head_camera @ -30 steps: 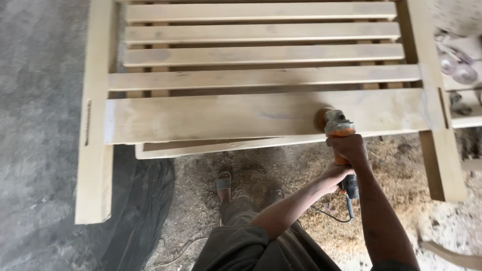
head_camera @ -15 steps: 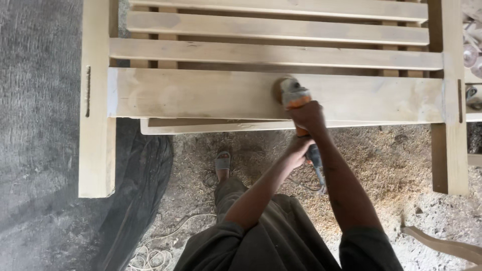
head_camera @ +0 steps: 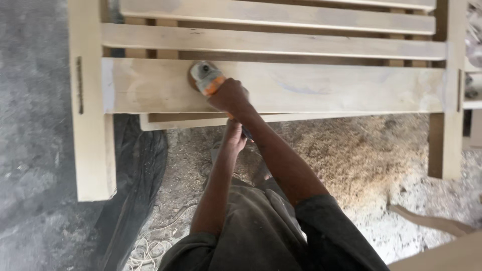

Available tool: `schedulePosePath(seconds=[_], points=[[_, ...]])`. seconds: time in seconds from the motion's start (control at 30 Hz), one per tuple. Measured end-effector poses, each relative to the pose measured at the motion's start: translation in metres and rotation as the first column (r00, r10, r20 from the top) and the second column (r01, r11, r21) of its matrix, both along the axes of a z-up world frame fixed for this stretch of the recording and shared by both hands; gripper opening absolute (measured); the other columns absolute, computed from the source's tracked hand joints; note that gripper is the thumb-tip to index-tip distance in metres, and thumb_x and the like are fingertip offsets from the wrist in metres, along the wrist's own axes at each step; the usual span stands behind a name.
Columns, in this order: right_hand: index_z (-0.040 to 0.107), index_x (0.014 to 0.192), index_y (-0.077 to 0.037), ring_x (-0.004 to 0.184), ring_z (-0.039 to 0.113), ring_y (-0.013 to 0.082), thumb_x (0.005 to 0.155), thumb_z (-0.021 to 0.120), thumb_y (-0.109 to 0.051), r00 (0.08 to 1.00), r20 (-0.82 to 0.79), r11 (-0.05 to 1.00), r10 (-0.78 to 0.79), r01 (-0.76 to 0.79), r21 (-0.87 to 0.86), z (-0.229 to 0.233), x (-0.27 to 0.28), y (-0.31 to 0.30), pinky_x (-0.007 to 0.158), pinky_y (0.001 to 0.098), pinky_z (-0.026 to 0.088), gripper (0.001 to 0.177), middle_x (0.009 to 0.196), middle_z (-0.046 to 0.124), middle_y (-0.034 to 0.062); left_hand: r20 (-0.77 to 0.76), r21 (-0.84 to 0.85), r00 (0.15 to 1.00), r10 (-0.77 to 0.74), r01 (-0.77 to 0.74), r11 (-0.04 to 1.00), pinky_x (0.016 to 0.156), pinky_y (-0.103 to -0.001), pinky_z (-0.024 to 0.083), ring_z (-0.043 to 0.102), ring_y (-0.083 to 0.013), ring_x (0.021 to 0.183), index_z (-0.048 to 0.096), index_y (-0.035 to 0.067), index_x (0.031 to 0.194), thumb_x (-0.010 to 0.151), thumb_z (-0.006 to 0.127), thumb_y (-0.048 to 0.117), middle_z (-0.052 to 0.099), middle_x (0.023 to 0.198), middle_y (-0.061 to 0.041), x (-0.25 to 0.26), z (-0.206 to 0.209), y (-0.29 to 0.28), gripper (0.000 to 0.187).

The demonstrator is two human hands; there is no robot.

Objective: The person uses an angle grinder with a sanding disc to smooth the surface of a wooden slatted bench. They move the tool back and forth along the length of the slats, generating sawdust.

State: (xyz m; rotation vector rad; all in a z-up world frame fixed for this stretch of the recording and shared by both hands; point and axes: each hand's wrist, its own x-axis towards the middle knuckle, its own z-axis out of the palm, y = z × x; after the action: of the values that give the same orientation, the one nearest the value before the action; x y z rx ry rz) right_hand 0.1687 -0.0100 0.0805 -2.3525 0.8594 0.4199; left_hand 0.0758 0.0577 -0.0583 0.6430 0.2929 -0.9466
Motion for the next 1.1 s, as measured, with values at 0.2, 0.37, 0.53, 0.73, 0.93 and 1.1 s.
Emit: schedulePosePath(seconds=[0.2, 0.37, 0.53, 0.73, 0.93, 1.1], points=[[0.074, 0.103, 0.001, 0.095, 0.077, 0.0327, 0.067, 0.084, -0.04, 0.99, -0.06, 0.992, -0.128, 0.128, -0.001, 0.037, -0.024, -0.047, 0.086, 0.0414, 0.063, 0.055, 0.098, 0.077, 0.0191, -0.026, -0.02, 0.999, -0.026, 0.025, 0.999, 0.058, -0.034, 0.057, 0.07, -0.0146, 0.074, 0.059, 0.01, 0.117, 0.089, 0.079, 0.029, 0.071, 0.091, -0.001, -0.024, 0.005, -0.053, 0.039], [0.075, 0.104, 0.0, 0.094, 0.076, 0.0316, 0.067, 0.086, -0.04, 0.979, -0.053, 0.981, -0.195, 0.193, -0.035, 0.043, -0.07, -0.119, 0.086, 0.0407, 0.062, 0.055, 0.099, 0.077, 0.0189, -0.002, -0.05, 0.996, -0.092, 0.092, 0.995, 0.054, -0.035, 0.056, 0.069, -0.0159, 0.072, 0.058, 0.009, 0.116, 0.089, 0.077, 0.026, 0.071, 0.088, -0.002, -0.064, 0.018, -0.124, 0.037], [0.074, 0.105, -0.001, 0.088, 0.078, 0.0272, 0.07, 0.085, -0.043, 0.956, -0.062, 0.956, -0.286, 0.289, 0.044, 0.037, -0.136, -0.204, 0.081, 0.0385, 0.064, 0.056, 0.095, 0.078, 0.0155, -0.01, 0.094, 0.963, -0.27, 0.27, 0.958, 0.051, -0.036, 0.056, 0.068, -0.0184, 0.067, 0.061, 0.003, 0.113, 0.092, 0.074, 0.029, 0.071, 0.086, -0.007, -0.124, 0.035, -0.201, 0.036], [0.074, 0.104, 0.001, 0.085, 0.078, 0.026, 0.068, 0.086, -0.041, 0.919, -0.029, 0.919, -0.392, 0.393, 0.025, 0.025, -0.228, -0.32, 0.079, 0.0376, 0.064, 0.056, 0.094, 0.078, 0.0159, 0.141, -0.036, 0.939, -0.314, 0.322, 0.946, 0.054, -0.036, 0.055, 0.066, -0.0188, 0.07, 0.062, -0.001, 0.111, 0.093, 0.078, 0.024, 0.07, 0.09, -0.01, -0.202, 0.062, -0.3, 0.034], [0.074, 0.102, 0.003, 0.083, 0.078, 0.0247, 0.066, 0.087, -0.039, 0.891, 0.014, 0.891, -0.453, 0.454, -0.011, 0.023, -0.302, -0.423, 0.076, 0.0366, 0.065, 0.056, 0.092, 0.077, 0.0164, 0.068, 0.061, 0.892, -0.447, 0.444, 0.894, 0.059, -0.038, 0.053, 0.063, -0.0177, 0.071, 0.062, 0.004, 0.107, 0.084, 0.079, 0.023, 0.067, 0.085, -0.007, -0.264, 0.077, -0.399, 0.035], [0.074, 0.1, 0.004, 0.081, 0.078, 0.0237, 0.065, 0.087, -0.037, 0.848, 0.078, 0.849, -0.525, 0.528, -0.027, 0.019, -0.338, -0.477, 0.073, 0.0358, 0.065, 0.056, 0.091, 0.077, 0.0168, 0.046, 0.108, 0.83, -0.555, 0.548, 0.829, 0.068, -0.035, 0.053, 0.06, -0.0157, 0.072, 0.062, 0.0, 0.105, 0.087, 0.079, 0.019, 0.065, 0.084, -0.006, -0.292, 0.076, -0.453, 0.031]])
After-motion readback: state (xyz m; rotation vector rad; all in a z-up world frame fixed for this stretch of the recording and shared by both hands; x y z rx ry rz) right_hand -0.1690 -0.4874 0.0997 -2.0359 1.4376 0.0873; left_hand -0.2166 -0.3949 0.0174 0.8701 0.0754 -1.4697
